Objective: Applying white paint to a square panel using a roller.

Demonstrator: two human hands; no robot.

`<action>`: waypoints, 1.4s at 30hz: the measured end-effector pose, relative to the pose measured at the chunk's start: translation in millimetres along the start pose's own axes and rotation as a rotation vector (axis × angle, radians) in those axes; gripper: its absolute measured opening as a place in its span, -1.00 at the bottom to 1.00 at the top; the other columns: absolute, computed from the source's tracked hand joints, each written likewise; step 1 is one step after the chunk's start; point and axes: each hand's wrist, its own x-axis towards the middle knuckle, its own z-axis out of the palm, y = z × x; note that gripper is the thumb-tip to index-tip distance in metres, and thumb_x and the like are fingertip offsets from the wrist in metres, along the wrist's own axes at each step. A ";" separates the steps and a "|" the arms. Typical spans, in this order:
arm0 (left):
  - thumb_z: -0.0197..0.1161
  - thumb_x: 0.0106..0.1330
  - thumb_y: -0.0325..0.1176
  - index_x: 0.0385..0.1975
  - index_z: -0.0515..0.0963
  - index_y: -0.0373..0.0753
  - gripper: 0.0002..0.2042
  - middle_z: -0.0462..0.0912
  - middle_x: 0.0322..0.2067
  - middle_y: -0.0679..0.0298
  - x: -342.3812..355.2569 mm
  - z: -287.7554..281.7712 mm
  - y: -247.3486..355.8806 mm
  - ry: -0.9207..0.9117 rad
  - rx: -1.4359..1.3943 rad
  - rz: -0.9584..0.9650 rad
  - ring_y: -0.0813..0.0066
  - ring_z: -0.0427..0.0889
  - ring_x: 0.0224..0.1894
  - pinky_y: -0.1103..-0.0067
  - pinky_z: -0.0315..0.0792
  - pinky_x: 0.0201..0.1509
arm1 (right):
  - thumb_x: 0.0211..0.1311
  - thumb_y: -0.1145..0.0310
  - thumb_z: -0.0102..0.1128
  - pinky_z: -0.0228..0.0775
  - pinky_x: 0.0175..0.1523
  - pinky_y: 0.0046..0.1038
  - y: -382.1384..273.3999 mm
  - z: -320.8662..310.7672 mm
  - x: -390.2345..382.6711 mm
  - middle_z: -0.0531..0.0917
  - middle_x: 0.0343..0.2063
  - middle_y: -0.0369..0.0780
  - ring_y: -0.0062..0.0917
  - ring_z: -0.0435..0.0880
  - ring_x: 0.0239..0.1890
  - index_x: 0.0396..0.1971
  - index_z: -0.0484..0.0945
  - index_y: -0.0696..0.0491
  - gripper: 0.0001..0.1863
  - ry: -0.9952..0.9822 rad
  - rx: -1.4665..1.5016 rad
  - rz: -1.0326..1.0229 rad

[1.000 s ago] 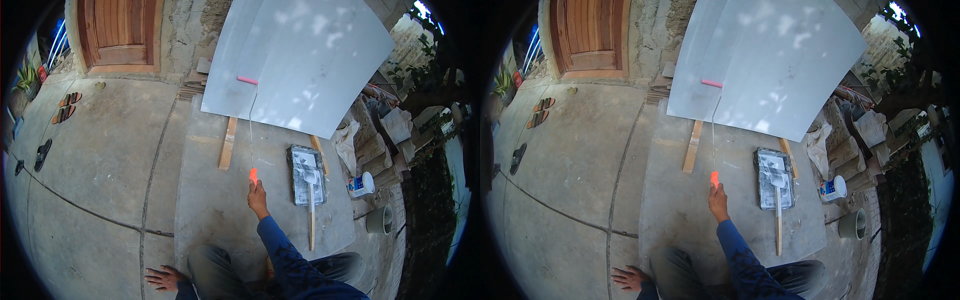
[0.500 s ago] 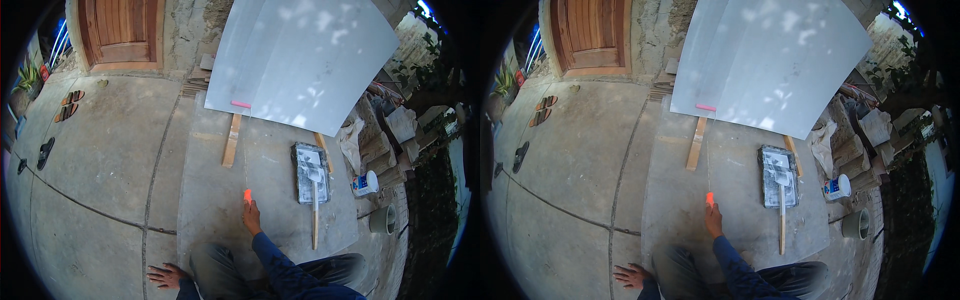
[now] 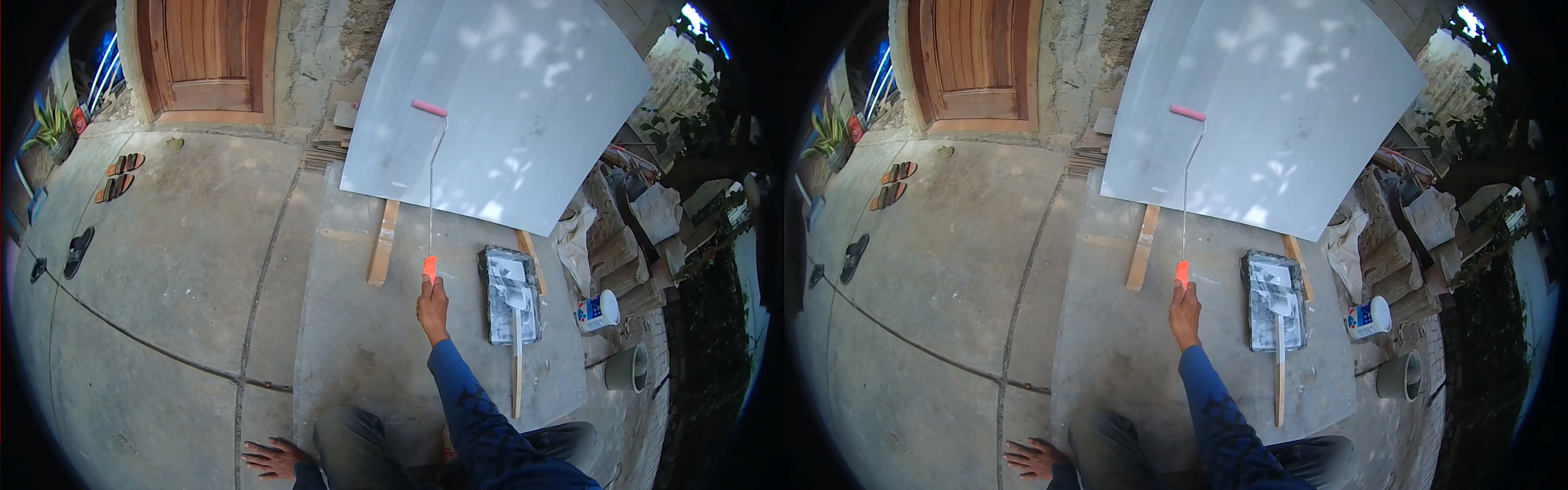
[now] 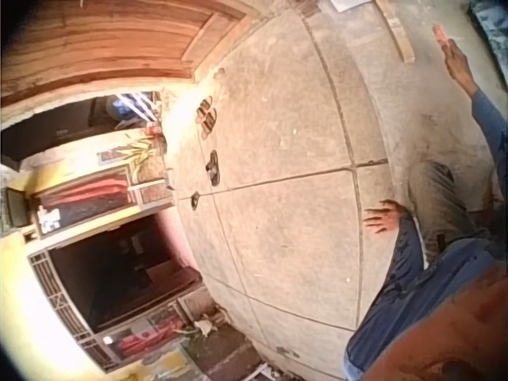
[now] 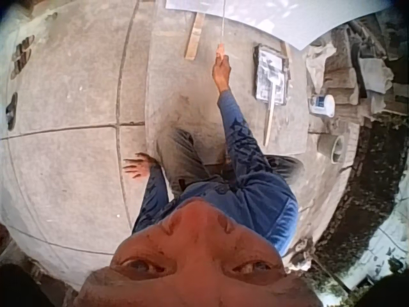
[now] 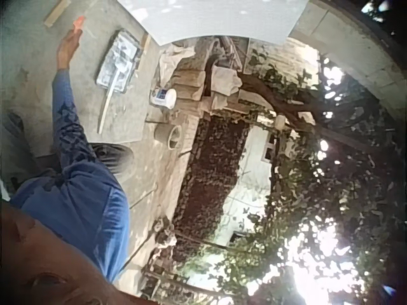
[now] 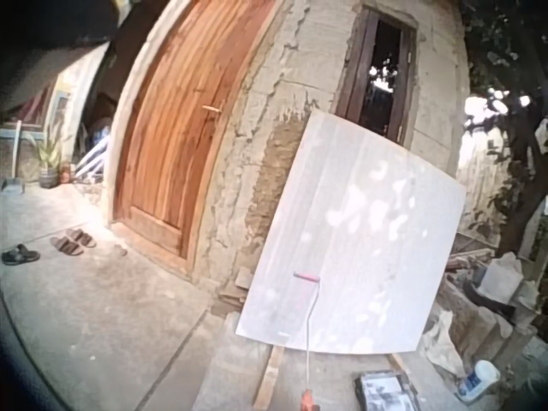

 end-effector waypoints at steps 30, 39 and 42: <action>-0.33 0.47 0.17 0.49 0.04 0.00 -0.34 0.02 0.48 0.07 -3.7 -37.2 2.3 0.033 -0.245 0.019 0.05 0.05 0.49 -0.08 0.05 0.37 | 0.43 -0.10 -0.08 0.11 -0.72 -0.52 -352.4 -145.2 183.4 0.34 -0.72 -0.31 -0.64 0.28 -0.80 -0.33 0.31 0.08 -0.53 0.075 0.170 -0.222; -0.34 0.48 0.18 0.50 0.03 0.01 -0.34 0.01 0.49 0.07 -4.5 -42.4 0.3 0.027 -0.259 0.008 0.05 0.04 0.50 -0.08 0.04 0.38 | 0.42 -0.10 -0.07 0.15 -0.69 -0.54 -424.7 -170.1 197.2 0.37 -0.67 -0.32 -0.66 0.29 -0.78 -0.32 0.33 0.08 -0.53 0.034 0.264 -0.323; -0.34 0.48 0.18 0.50 0.02 0.01 -0.34 0.00 0.49 0.08 -4.9 -42.2 0.9 0.022 -0.260 0.003 0.05 0.03 0.50 -0.08 0.03 0.38 | 0.42 -0.09 -0.07 0.16 -0.68 -0.54 -427.4 -164.3 195.6 0.37 -0.66 -0.32 -0.66 0.29 -0.77 -0.33 0.33 0.08 -0.54 0.025 0.262 -0.342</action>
